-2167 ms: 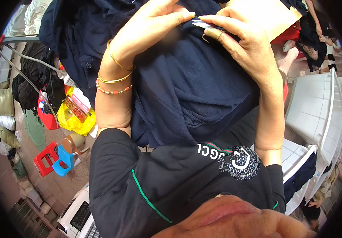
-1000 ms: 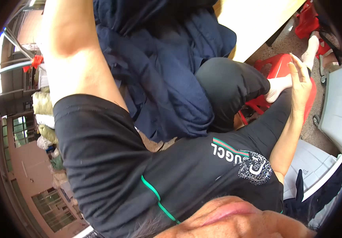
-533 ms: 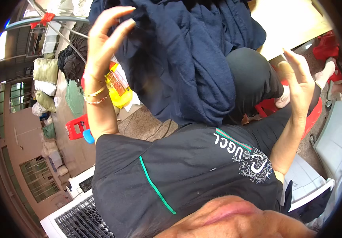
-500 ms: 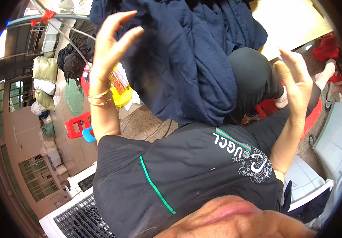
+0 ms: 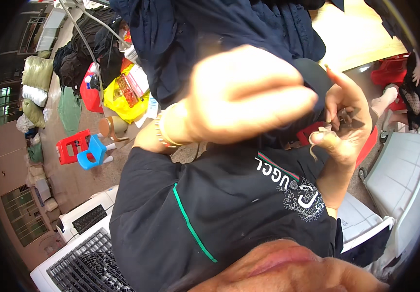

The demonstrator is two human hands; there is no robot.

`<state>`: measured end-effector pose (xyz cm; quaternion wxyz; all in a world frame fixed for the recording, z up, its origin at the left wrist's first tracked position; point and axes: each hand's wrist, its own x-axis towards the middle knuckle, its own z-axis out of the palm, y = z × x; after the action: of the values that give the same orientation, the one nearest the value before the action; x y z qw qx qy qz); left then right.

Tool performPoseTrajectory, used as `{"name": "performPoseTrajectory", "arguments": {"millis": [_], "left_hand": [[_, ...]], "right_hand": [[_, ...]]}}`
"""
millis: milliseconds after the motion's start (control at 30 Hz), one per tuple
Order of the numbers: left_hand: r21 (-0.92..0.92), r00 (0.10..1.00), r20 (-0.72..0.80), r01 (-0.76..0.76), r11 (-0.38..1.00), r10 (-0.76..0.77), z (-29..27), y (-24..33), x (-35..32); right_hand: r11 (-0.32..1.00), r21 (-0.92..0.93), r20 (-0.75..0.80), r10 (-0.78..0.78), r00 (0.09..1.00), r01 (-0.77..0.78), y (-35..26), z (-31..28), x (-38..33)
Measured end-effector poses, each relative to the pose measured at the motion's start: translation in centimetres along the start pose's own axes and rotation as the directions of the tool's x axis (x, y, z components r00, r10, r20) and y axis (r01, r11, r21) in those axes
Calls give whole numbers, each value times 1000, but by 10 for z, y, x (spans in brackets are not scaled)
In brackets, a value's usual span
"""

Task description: Trimming loose threads from navy blue shirts using small thread snips.

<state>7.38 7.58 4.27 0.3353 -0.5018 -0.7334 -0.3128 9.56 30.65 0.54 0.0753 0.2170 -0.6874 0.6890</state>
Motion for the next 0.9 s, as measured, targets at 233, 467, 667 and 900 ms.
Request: {"name": "performPoseTrajectory", "arguments": {"millis": [233, 467, 667, 900], "left_hand": [[-108, 937, -348, -55, 993, 14, 59, 20, 23], [-313, 853, -512, -75, 947, -101, 87, 53, 49], [-396, 890, -447, -103, 912, -93, 90, 77, 60], [-107, 943, -303, -181, 978, 141, 113, 42, 48]], "right_hand": [[990, 142, 27, -18, 999, 14, 14, 3, -7], [987, 127, -50, -90, 995, 95, 17, -18, -10], [974, 122, -161, -171, 972, 191, 30, -43, -16], [955, 65, -437, -234, 868, 289, 57, -96, -53]]}}
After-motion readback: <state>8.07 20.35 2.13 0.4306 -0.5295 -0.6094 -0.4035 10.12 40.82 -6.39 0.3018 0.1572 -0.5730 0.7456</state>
